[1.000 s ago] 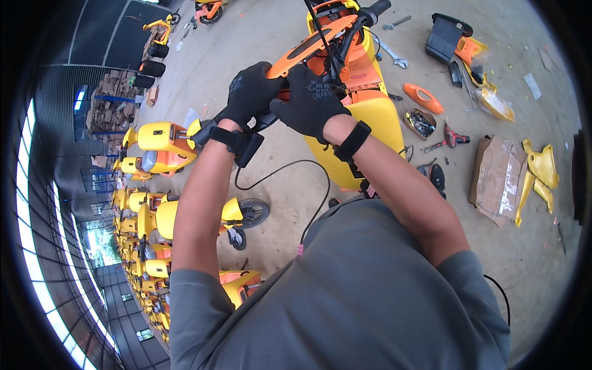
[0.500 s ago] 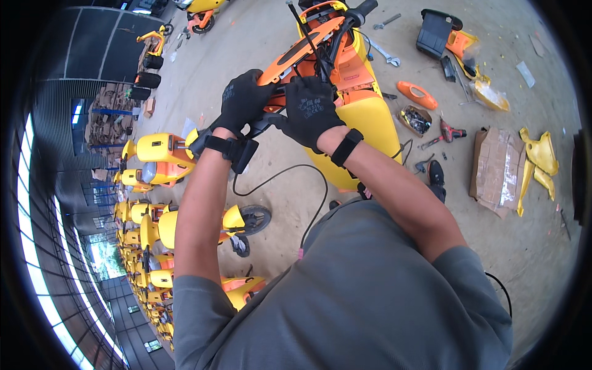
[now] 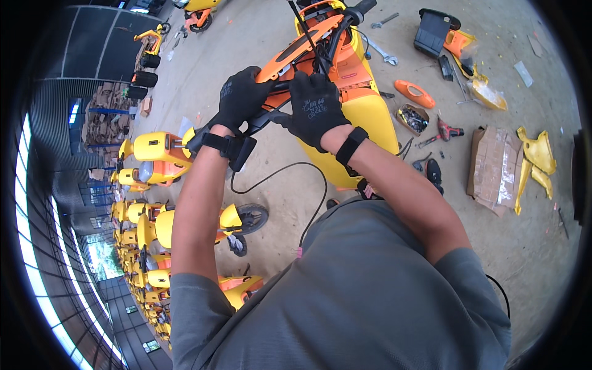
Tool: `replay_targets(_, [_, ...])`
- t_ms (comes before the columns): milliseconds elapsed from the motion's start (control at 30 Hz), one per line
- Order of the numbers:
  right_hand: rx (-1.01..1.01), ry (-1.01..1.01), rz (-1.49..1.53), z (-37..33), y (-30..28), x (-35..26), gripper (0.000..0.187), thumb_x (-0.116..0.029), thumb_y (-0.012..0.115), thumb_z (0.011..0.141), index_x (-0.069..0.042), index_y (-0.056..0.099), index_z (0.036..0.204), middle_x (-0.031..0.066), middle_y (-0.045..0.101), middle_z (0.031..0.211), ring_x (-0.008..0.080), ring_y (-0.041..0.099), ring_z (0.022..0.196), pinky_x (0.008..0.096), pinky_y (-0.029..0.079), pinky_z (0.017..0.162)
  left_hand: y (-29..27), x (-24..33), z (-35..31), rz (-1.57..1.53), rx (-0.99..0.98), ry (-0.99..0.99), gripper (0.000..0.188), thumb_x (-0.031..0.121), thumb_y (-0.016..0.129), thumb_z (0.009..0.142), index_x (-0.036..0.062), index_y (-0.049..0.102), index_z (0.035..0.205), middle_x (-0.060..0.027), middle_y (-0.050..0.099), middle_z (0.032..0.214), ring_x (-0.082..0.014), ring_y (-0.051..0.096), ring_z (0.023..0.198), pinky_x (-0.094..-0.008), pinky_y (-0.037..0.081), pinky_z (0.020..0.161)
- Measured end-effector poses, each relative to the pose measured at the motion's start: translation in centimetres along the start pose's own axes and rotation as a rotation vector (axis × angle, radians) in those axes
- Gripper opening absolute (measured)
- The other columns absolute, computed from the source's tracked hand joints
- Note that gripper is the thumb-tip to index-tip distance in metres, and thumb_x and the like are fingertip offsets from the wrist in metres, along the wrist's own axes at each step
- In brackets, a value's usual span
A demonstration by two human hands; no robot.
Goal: The person attaches an orange plastic handlebar cover and front panel to an electric scooter, threading wires through the openings and connecting them by hand.
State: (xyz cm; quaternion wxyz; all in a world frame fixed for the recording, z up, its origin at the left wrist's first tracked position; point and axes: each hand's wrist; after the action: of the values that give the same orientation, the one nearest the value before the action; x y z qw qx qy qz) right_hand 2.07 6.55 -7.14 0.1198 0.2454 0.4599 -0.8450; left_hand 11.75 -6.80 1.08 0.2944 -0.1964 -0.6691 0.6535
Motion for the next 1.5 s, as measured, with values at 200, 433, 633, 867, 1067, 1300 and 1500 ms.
replay_targets(200, [-0.103,0.074,-0.048,2.4,-0.4,-0.6,0.062,-0.054,0.063,0.079,-0.001,0.057,0.111,0.0181,0.049,0.118,0.0331,0.050,0.108,0.0450,0.042,0.086,0.1,-0.4,0.1,0.026,0.023,0.040,0.043,0.044,0.063,0.078,0.0044,0.068,0.095,-0.0181,0.067,0.082,-0.0336,0.065,0.079,-0.0409,0.049,0.069])
replay_targets(433, [0.121,-0.041,0.442,0.4,0.5,3.1,0.039,-0.029,0.067,0.083,-0.004,0.057,0.111,0.0169,0.055,0.110,0.0336,0.053,0.104,0.0433,0.043,0.089,-0.1,0.0,0.1,0.037,-0.006,0.044,0.044,0.044,0.062,0.078,0.0038,0.068,0.096,-0.0187,0.067,0.084,-0.0340,0.065,0.080,-0.0418,0.050,0.071])
replay_targets(633, [0.228,0.018,0.565,-0.7,0.3,5.6,0.035,-0.022,0.064,0.085,-0.003,0.057,0.114,0.0133,0.060,0.102,0.0274,0.059,0.095,0.0367,0.048,0.083,0.1,-0.3,0.2,0.072,0.000,0.013,0.038,0.037,0.063,0.081,0.0048,0.068,0.101,-0.0168,0.068,0.088,-0.0316,0.065,0.081,-0.0379,0.049,0.073])
replay_targets(867, [0.170,0.674,0.929,0.7,2.7,13.0,0.033,-0.027,0.062,0.086,0.001,0.061,0.103,0.0096,0.066,0.090,0.0183,0.063,0.081,0.0301,0.049,0.074,-0.4,0.1,-0.2,0.056,-0.007,0.003,0.039,0.038,0.065,0.080,0.0049,0.068,0.101,-0.0163,0.068,0.088,-0.0310,0.065,0.082,-0.0376,0.048,0.075])
replay_targets(1067, [-0.151,0.757,1.484,4.3,5.0,15.4,0.039,-0.044,0.067,0.084,-0.008,0.062,0.098,0.0009,0.059,0.088,0.0127,0.055,0.079,0.0277,0.048,0.072,-0.3,0.4,-0.3,0.018,0.000,0.012,0.040,0.038,0.066,0.079,0.0047,0.068,0.100,-0.0168,0.068,0.086,-0.0316,0.065,0.080,-0.0386,0.049,0.072])
replay_targets(1300, [-0.251,0.786,1.519,6.2,4.9,15.5,0.065,-0.049,0.071,0.078,-0.009,0.048,0.124,0.0096,0.054,0.114,0.0181,0.055,0.096,0.0340,0.048,0.081,-0.4,0.2,-0.2,-0.004,0.000,-0.018,0.037,0.033,0.065,0.077,0.0052,0.067,0.101,-0.0184,0.068,0.089,-0.0332,0.065,0.083,-0.0399,0.049,0.074])
replay_targets(1500, [0.228,0.685,0.929,7.3,4.8,15.8,0.070,-0.040,0.070,0.080,-0.008,0.041,0.134,0.0144,0.057,0.113,0.0212,0.058,0.098,0.0333,0.048,0.082,-0.5,0.3,0.0,-0.006,-0.024,-0.030,0.040,0.034,0.064,0.075,0.0051,0.067,0.102,-0.0177,0.068,0.088,-0.0325,0.065,0.082,-0.0398,0.049,0.074])
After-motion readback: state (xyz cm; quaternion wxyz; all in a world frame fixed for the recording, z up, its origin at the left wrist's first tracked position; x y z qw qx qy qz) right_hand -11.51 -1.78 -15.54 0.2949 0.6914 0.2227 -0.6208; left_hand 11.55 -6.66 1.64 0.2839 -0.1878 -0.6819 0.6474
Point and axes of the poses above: each hand's wrist, its own z-axis towards the middle knuckle, its own y-axis out of the palm, x = y × z
